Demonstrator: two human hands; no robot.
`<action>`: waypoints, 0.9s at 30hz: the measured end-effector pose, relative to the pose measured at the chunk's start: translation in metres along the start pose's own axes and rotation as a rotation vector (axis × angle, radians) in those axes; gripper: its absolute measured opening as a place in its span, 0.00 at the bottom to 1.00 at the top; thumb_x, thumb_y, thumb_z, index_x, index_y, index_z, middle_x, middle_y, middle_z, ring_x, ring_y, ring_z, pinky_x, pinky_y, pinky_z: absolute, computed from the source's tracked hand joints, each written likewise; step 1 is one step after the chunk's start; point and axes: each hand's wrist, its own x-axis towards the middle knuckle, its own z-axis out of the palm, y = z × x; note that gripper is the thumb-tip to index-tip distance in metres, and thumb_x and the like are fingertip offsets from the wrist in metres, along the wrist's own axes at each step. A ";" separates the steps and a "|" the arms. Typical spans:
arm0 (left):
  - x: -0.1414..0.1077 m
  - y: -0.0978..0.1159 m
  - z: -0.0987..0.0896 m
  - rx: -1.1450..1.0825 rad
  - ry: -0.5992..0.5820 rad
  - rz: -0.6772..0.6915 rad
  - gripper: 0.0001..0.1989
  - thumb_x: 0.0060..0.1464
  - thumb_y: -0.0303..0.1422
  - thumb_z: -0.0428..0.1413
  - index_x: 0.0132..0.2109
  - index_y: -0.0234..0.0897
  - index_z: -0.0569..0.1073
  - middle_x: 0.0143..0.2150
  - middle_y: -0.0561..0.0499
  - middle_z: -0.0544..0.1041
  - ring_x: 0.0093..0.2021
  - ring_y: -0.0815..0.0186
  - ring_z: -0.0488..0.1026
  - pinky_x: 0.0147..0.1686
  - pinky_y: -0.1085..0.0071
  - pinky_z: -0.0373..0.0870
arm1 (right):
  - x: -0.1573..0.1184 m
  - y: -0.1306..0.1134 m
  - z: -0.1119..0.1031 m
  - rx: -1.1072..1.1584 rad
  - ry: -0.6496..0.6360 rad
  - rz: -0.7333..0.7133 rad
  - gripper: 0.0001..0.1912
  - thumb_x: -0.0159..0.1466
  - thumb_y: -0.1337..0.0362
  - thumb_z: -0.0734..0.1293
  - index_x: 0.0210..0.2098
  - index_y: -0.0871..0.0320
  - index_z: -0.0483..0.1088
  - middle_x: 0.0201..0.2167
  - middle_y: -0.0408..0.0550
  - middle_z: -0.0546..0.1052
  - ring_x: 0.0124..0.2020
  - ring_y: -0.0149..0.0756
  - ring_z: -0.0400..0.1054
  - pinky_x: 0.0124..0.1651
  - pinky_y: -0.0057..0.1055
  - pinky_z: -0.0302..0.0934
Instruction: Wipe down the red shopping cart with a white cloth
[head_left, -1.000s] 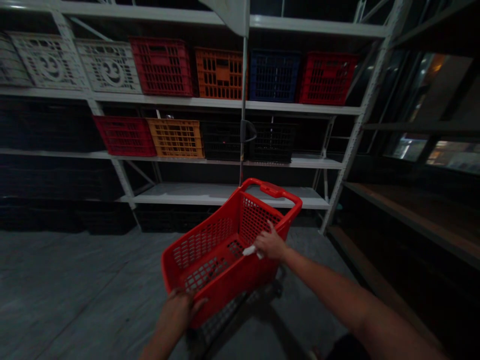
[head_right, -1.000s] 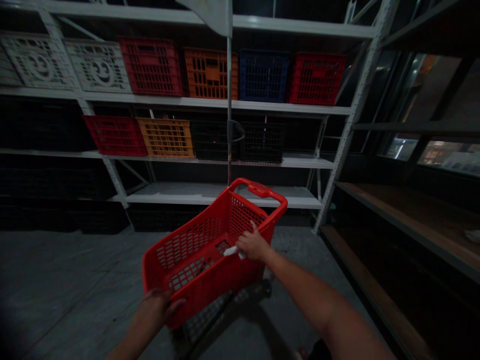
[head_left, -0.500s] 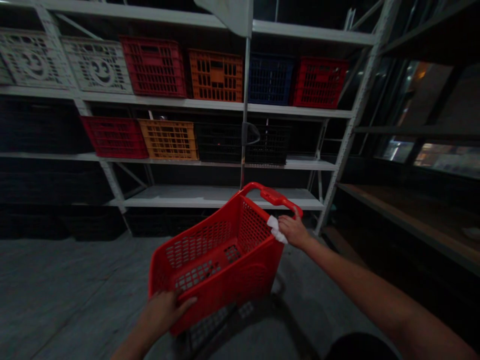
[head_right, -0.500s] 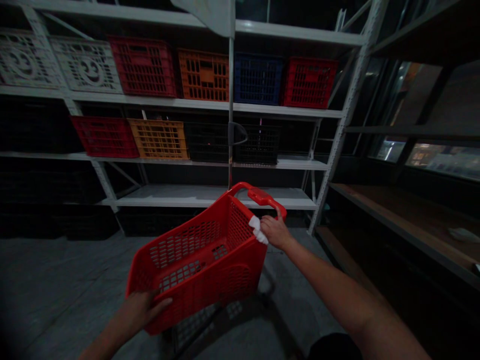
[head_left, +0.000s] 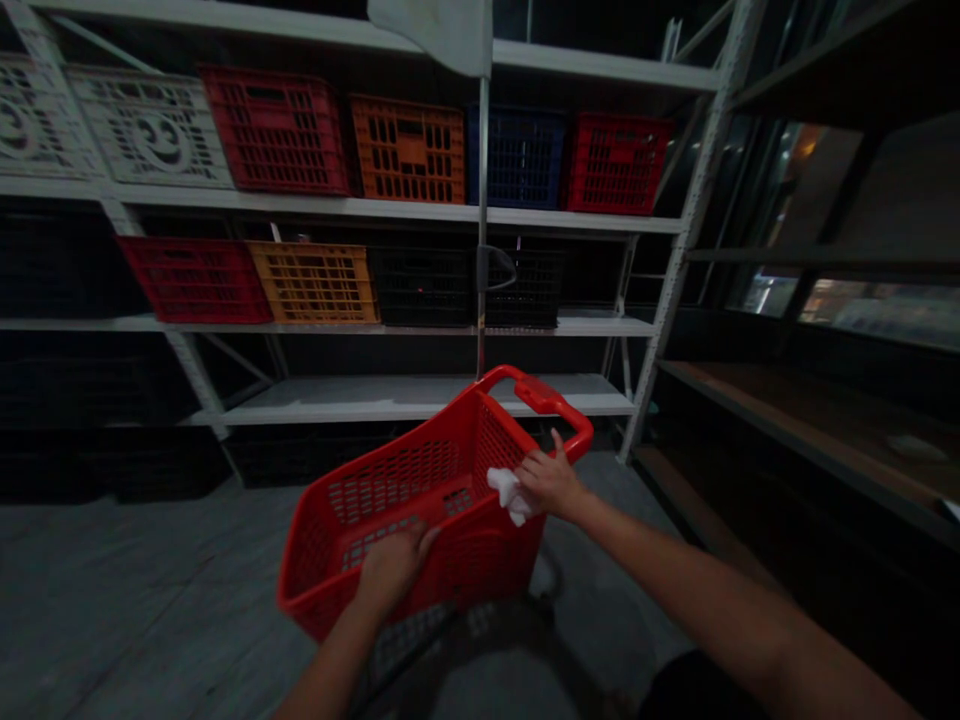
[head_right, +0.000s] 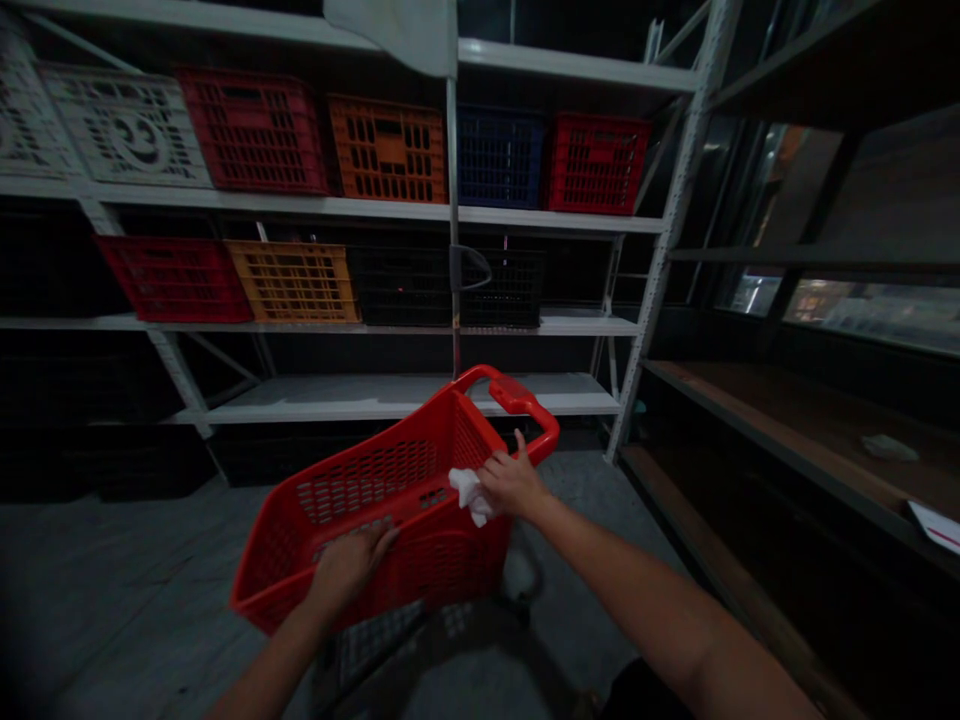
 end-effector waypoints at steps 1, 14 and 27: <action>-0.001 -0.002 0.000 -0.005 0.000 0.012 0.27 0.59 0.46 0.31 0.45 0.39 0.70 0.35 0.43 0.78 0.38 0.58 0.75 0.35 0.66 0.67 | -0.005 0.016 -0.007 -0.013 0.007 0.005 0.12 0.66 0.60 0.55 0.41 0.55 0.69 0.36 0.47 0.74 0.46 0.39 0.62 0.58 0.58 0.20; -0.004 -0.005 0.003 0.017 -0.036 0.002 0.27 0.59 0.46 0.30 0.46 0.41 0.70 0.35 0.45 0.78 0.37 0.60 0.75 0.36 0.67 0.66 | -0.041 0.058 -0.026 -0.082 0.082 0.121 0.20 0.64 0.67 0.55 0.55 0.55 0.61 0.49 0.52 0.70 0.49 0.40 0.61 0.60 0.53 0.23; -0.007 -0.028 0.004 -0.038 -0.011 0.059 0.26 0.59 0.46 0.31 0.44 0.42 0.71 0.38 0.49 0.78 0.38 0.64 0.74 0.37 0.71 0.65 | -0.032 0.050 -0.032 -0.070 0.024 -0.022 0.17 0.66 0.55 0.53 0.39 0.54 0.70 0.33 0.47 0.74 0.39 0.39 0.62 0.58 0.53 0.27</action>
